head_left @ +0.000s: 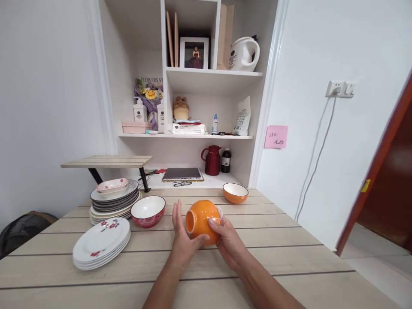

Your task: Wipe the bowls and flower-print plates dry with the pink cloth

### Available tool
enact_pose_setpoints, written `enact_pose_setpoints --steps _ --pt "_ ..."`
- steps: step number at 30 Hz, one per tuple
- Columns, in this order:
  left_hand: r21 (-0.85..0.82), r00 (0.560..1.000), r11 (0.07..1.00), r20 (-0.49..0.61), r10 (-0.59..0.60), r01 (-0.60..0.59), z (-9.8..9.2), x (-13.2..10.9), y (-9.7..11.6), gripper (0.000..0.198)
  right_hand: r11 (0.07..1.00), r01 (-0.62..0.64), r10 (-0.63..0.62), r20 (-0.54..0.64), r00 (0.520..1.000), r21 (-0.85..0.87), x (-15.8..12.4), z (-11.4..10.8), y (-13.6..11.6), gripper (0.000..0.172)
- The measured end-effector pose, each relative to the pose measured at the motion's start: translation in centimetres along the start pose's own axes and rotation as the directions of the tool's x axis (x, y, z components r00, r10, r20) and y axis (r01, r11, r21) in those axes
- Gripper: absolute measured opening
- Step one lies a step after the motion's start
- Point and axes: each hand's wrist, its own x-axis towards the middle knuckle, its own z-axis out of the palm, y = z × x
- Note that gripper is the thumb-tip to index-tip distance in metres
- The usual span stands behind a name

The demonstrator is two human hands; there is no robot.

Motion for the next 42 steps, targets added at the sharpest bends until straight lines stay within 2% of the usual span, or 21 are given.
enact_pose_setpoints --steps 3,7,10,12,13,15,17,19,21,23,27,29,31,32,33,35,36,38,40,42 --pt "-0.145 0.994 0.985 0.055 -0.090 0.098 0.1 -0.3 1.0 0.110 1.000 -0.025 0.025 0.064 0.998 -0.010 -0.4 0.5 0.0 0.046" --pt "-0.240 0.966 0.946 0.188 -0.177 0.220 0.0 -0.3 1.8 0.091 0.997 -0.050 0.056 0.127 0.990 -0.052 -0.7 0.4 0.0 0.046" --pt "-0.399 0.954 0.869 0.186 -0.236 0.293 -0.7 -0.1 1.5 0.078 0.992 -0.014 0.041 0.215 0.976 -0.125 -1.0 0.6 0.2 0.054" --pt "-0.483 0.924 0.789 0.238 -0.300 0.380 -1.3 0.0 0.8 0.072 0.970 0.051 0.028 0.317 0.948 -0.239 -1.2 0.9 0.3 0.064" --pt "-0.506 0.895 0.739 0.281 -0.346 0.445 -1.6 0.0 0.4 0.070 0.946 0.093 0.029 0.364 0.931 -0.311 -1.2 1.0 0.3 0.067" --pt "-0.515 0.811 0.627 0.365 -0.457 0.585 -2.1 0.1 -0.4 0.069 0.859 0.196 0.029 0.427 0.904 -0.473 -1.4 1.1 0.3 0.069" --pt "-0.510 0.731 0.528 0.414 -0.542 0.680 -2.3 0.1 -0.9 0.069 0.719 0.302 0.024 0.457 0.889 -0.626 -1.4 0.9 0.4 0.068" --pt "-0.518 0.686 0.458 0.448 -0.573 0.722 -2.4 0.2 -1.0 0.067 0.563 0.401 0.015 0.494 0.869 -0.723 -1.4 0.4 0.7 0.067" --pt "-0.530 0.659 0.408 0.480 -0.579 0.744 -2.3 0.3 -0.9 0.067 0.454 0.479 0.009 0.542 0.840 -0.751 -1.2 -0.1 1.0 0.066" --pt "-0.527 0.635 0.377 0.495 -0.593 0.762 -2.3 0.5 -0.6 0.070 0.395 0.528 -0.007 0.572 0.820 -0.752 -1.1 -0.5 1.3 0.065" --pt "-0.494 0.616 0.392 0.464 -0.636 0.776 -2.5 0.7 -0.3 0.075 0.365 0.516 -0.040 0.541 0.840 -0.775 -1.2 -0.1 1.5 0.059" --pt "-0.461 0.612 0.414 0.473 -0.634 0.785 -2.5 0.7 -0.1 0.077 0.399 0.463 -0.049 0.486 0.873 -0.791 -1.2 0.3 1.5 0.042" --pt "-0.434 0.625 0.451 0.508 -0.592 0.780 -2.5 0.6 0.0 0.076 0.498 0.388 -0.071 0.409 0.910 -0.776 -1.1 0.5 1.4 0.019" --pt "-0.420 0.637 0.480 0.529 -0.560 0.770 -2.3 0.5 0.1 0.076 0.579 0.349 -0.085 0.371 0.925 -0.737 -1.0 0.6 1.4 0.014" --pt "-0.400 0.649 0.517 0.547 -0.528 0.757 -2.2 0.4 0.1 0.076 0.677 0.306 -0.099 0.329 0.939 -0.670 -0.8 0.6 1.3 0.015" --pt "-0.345 0.690 0.620 0.538 -0.484 0.704 -1.7 0.2 0.3 0.074 0.860 0.219 -0.124 0.227 0.966 -0.460 -0.4 0.5 1.0 0.027" --pt "-0.309 0.727 0.687 0.498 -0.472 0.658 -1.4 0.1 0.3 0.071 0.923 0.183 -0.134 0.163 0.978 -0.339 -0.2 0.4 0.8 0.034" --pt "-0.209 0.845 0.841 0.334 -0.419 0.499 -0.9 0.1 0.3 0.073 0.980 0.147 -0.144 0.033 0.989 -0.134 0.2 0.2 0.4 0.042" --pt "-0.067 0.953 0.958 0.144 -0.266 0.278 -0.6 0.1 0.2 0.085 0.990 0.141 -0.142 -0.046 0.989 -0.025 0.4 -0.1 0.0 0.045" --pt "0.056 0.993 0.994 0.059 -0.102 0.099 -0.3 0.2 0.1 0.100 0.993 0.116 -0.116 -0.079 0.990 0.004 0.4 -0.3 -0.2 0.047"
